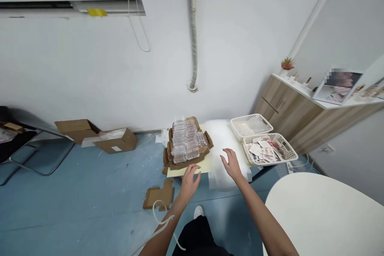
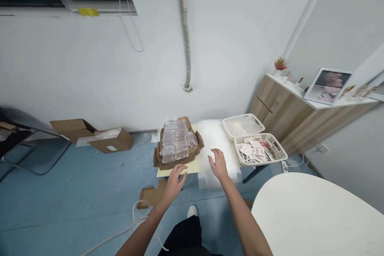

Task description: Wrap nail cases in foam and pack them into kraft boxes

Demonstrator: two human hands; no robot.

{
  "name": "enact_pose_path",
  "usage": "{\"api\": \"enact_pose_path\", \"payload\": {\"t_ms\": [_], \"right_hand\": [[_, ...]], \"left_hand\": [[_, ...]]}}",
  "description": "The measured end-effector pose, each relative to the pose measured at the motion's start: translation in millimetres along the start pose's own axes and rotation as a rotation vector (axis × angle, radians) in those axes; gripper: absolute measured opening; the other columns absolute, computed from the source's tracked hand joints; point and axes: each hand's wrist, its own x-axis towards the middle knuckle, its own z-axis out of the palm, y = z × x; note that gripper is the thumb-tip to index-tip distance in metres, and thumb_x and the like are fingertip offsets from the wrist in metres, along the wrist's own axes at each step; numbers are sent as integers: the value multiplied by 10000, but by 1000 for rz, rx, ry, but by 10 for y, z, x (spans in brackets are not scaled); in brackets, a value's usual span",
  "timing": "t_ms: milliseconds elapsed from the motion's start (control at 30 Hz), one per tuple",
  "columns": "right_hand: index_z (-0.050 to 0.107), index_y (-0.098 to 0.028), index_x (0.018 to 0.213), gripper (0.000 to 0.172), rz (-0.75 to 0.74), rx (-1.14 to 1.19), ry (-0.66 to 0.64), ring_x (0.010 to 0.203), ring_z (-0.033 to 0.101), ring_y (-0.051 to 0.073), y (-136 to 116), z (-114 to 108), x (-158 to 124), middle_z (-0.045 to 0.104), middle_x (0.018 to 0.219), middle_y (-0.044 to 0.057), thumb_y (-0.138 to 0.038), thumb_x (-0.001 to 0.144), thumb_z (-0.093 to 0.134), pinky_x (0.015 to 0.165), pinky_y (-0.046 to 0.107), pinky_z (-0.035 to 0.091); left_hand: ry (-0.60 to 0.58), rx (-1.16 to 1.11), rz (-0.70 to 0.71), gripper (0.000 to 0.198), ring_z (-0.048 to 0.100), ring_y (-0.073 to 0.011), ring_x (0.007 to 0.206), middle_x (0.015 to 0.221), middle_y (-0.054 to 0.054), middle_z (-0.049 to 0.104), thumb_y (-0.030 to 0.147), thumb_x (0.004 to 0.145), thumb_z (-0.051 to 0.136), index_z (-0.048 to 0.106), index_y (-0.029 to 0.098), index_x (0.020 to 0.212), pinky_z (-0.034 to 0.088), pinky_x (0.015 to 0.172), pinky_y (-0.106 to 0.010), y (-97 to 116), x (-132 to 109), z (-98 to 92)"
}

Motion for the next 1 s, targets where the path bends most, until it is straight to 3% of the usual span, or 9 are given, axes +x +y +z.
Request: {"api": "enact_pose_path", "payload": {"t_ms": [133, 300, 400, 500, 667, 767, 833, 900, 1000], "right_hand": [[520, -210, 1280, 377, -35, 15, -59, 1162, 497, 266, -243, 321, 614, 551, 1240, 120, -378, 966, 397, 1001, 463, 423], [521, -187, 1292, 401, -72, -7, -175, 1182, 486, 261, -416, 610, 1307, 545, 1278, 125, -381, 962, 404, 1020, 442, 404], [529, -177, 1284, 402, -71, -43, -279, 1223, 469, 253, -462, 722, 1754, 540, 1313, 122, -380, 963, 397, 1035, 421, 382], [556, -164, 1231, 393, -3, -108, -480, 1175, 523, 250, -479, 783, 2134, 577, 1271, 123, -405, 946, 431, 973, 384, 415], [532, -154, 1186, 574, 127, -333, -695, 1020, 613, 304, -520, 848, 2209, 607, 1174, 169, -612, 841, 524, 808, 395, 454], [505, -148, 1164, 643, 47, -420, -723, 1027, 608, 341, -555, 888, 2034, 607, 1141, 197, -642, 764, 600, 831, 436, 438], [487, -153, 1151, 630, 31, -422, -728, 1028, 609, 346, -565, 900, 1955, 609, 1123, 198, -616, 748, 626, 832, 439, 437], [464, -163, 1154, 581, 56, -386, -741, 997, 626, 334, -559, 886, 1932, 611, 1109, 185, -560, 761, 624, 797, 417, 449], [442, -173, 1157, 494, 117, -341, -758, 929, 652, 312, -533, 807, 1959, 606, 1112, 170, -437, 774, 610, 738, 381, 454]], "left_hand": [[-4, -201, -254, 249, 632, -220, 953, 1007, -73, 640, 414, 868, 519, 601, 220, 1000, 523, 864, -397, -388, 12, -41], [17, -607, -636, 486, 671, -250, 980, 1010, -117, 692, 584, 762, 636, 599, 191, 1046, 550, 831, -392, -645, 103, 132], [81, -825, -800, 480, 668, -249, 1052, 1109, -131, 687, 559, 754, 673, 591, 216, 1080, 550, 877, -379, -635, 184, 220], [149, -936, -886, 448, 664, -248, 1070, 1121, -123, 688, 509, 731, 709, 590, 231, 1062, 545, 905, -385, -576, 253, 282], [214, -1001, -1006, 402, 688, -233, 962, 1004, -101, 704, 501, 681, 745, 613, 208, 923, 558, 840, -377, -408, 345, 432], [-24, -978, -1003, 383, 690, -201, 786, 855, -72, 704, 522, 692, 729, 620, 188, 846, 560, 722, -351, -215, 482, 504], [-195, -903, -899, 372, 668, -183, 704, 796, -57, 690, 522, 699, 720, 623, 180, 809, 545, 657, -326, -66, 637, 499], [-163, -766, -738, 339, 651, -175, 695, 805, -48, 681, 512, 735, 681, 618, 189, 817, 530, 633, -308, 64, 829, 445], [31, -424, -521, 242, 632, -180, 735, 839, -34, 669, 445, 844, 549, 608, 214, 882, 512, 671, -313, 163, 1117, 317]]}}
